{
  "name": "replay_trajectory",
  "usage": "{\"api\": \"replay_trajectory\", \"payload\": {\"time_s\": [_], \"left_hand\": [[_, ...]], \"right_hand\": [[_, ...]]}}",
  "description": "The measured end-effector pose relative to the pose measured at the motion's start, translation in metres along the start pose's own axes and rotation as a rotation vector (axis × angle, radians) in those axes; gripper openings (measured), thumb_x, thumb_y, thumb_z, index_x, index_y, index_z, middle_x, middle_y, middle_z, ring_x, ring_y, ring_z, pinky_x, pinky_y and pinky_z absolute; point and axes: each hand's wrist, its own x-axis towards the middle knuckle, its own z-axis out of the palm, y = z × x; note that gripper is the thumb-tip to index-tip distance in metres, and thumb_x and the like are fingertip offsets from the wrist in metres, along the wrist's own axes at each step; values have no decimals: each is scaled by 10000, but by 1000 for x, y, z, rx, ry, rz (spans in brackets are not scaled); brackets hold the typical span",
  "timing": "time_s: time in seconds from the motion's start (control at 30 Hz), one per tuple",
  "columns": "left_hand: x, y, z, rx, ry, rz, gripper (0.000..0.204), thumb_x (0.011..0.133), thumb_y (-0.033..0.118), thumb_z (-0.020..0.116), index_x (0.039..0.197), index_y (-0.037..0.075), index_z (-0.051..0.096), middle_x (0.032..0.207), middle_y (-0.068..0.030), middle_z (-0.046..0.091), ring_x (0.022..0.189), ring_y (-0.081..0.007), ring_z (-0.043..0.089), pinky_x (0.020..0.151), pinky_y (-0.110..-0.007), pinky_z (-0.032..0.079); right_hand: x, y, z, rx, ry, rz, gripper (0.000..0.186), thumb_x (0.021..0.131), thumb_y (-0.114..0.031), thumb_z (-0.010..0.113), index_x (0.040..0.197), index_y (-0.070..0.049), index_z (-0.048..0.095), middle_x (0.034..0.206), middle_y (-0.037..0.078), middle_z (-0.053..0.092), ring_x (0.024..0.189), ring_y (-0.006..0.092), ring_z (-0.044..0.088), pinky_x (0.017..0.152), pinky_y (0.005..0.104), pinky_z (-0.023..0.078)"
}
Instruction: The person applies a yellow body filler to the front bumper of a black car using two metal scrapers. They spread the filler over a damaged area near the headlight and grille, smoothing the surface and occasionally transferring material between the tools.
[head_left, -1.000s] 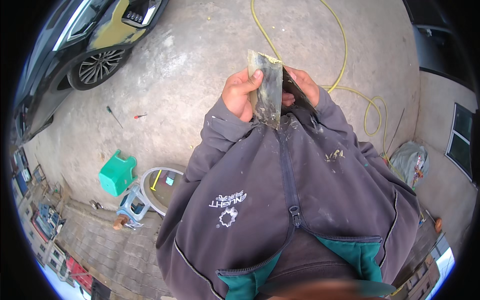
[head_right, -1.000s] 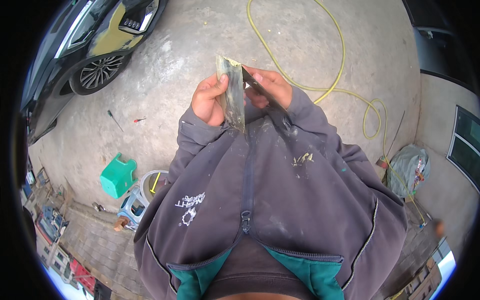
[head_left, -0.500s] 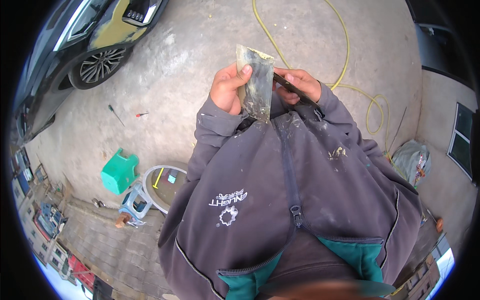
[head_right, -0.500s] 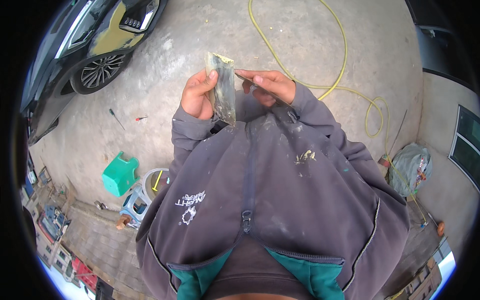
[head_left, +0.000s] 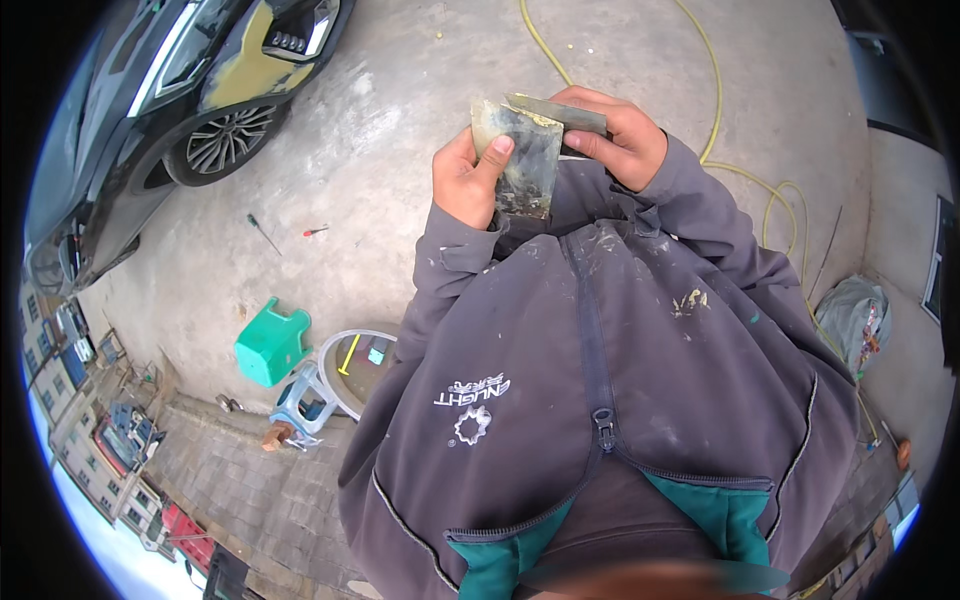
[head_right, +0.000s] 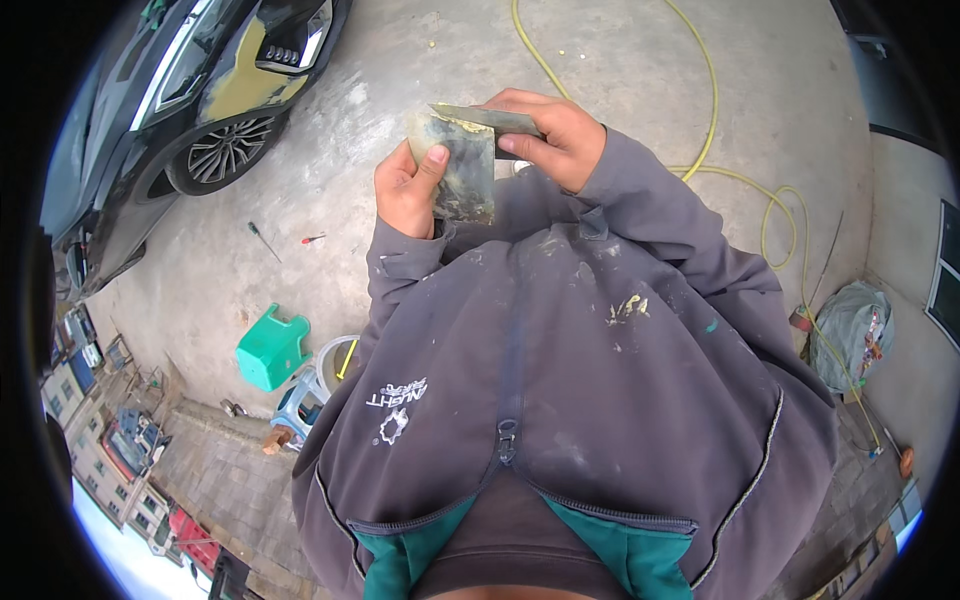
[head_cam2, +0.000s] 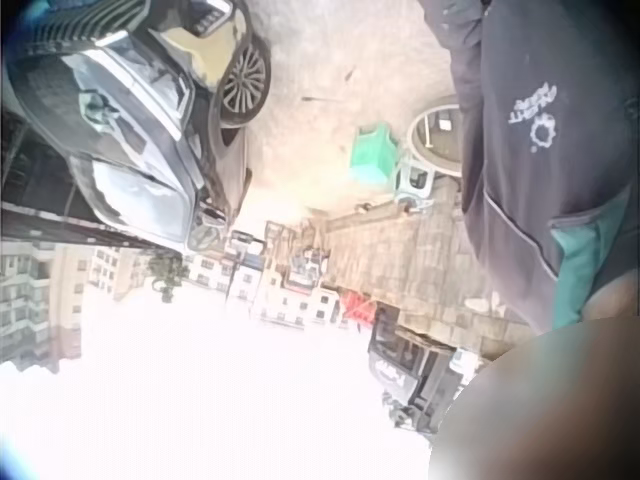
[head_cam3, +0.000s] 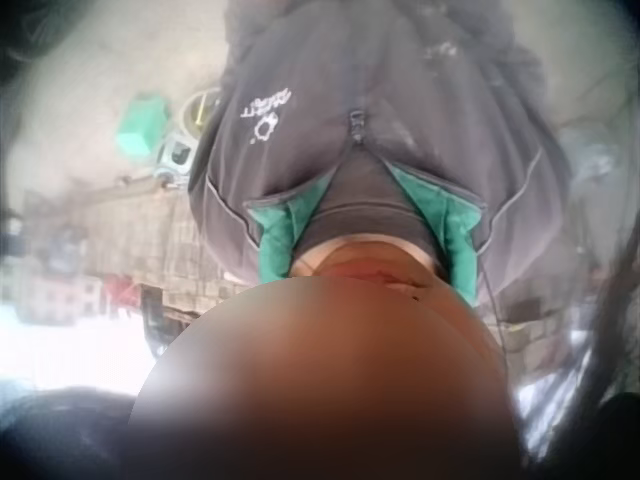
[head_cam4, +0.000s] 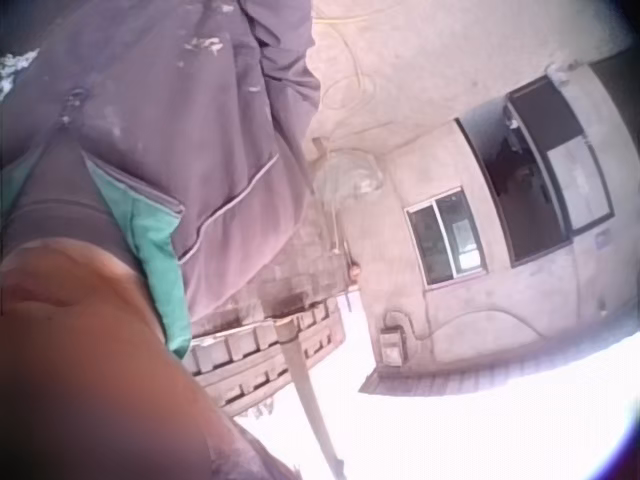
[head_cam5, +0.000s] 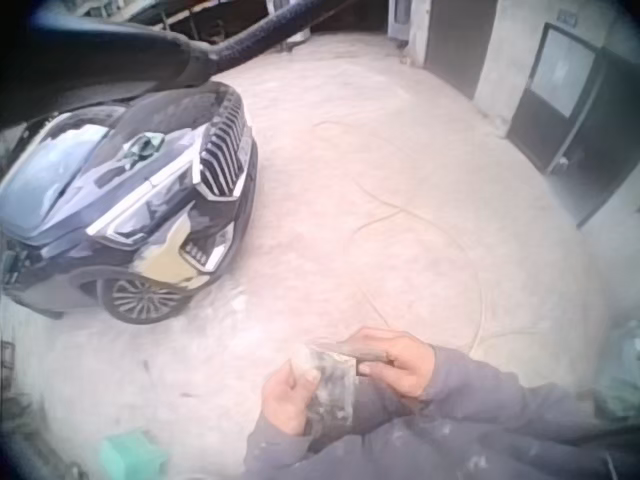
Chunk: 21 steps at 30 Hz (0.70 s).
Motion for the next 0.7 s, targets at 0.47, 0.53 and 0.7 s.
{"api": "replay_trajectory", "payload": {"time_s": [0.47, 0.53, 0.7], "left_hand": [[1, 19, 11, 207, 175, 161, 244, 902, 129, 561, 1053, -62, 578, 938, -85, 640, 843, -123, 571, 762, -255, 450], [6, 15, 7, 88, 225, 145, 270, 899, 127, 565, 1090, -63, 558, 995, -107, 626, 881, -143, 575, 797, -266, 447], [18, -9, 14, -229, 333, 343, 312, 927, 141, 527, 1177, -37, 471, 1101, -94, 569, 991, -127, 514, 872, -266, 402]], "right_hand": [[-20, 64, -5, -498, -48, 100, 386, 775, 54, 493, 1116, -90, 604, 1019, 105, 597, 880, 259, 598, 756, 327, 492], [-17, 65, -21, -299, 192, 445, 332, 805, 11, 501, 1116, -59, 593, 1031, 115, 608, 903, 232, 610, 765, 311, 492], [-3, 36, -1, 625, 451, 377, 368, 834, -58, 564, 1181, 48, 505, 1065, 119, 613, 986, 197, 581, 834, 332, 458]]}}
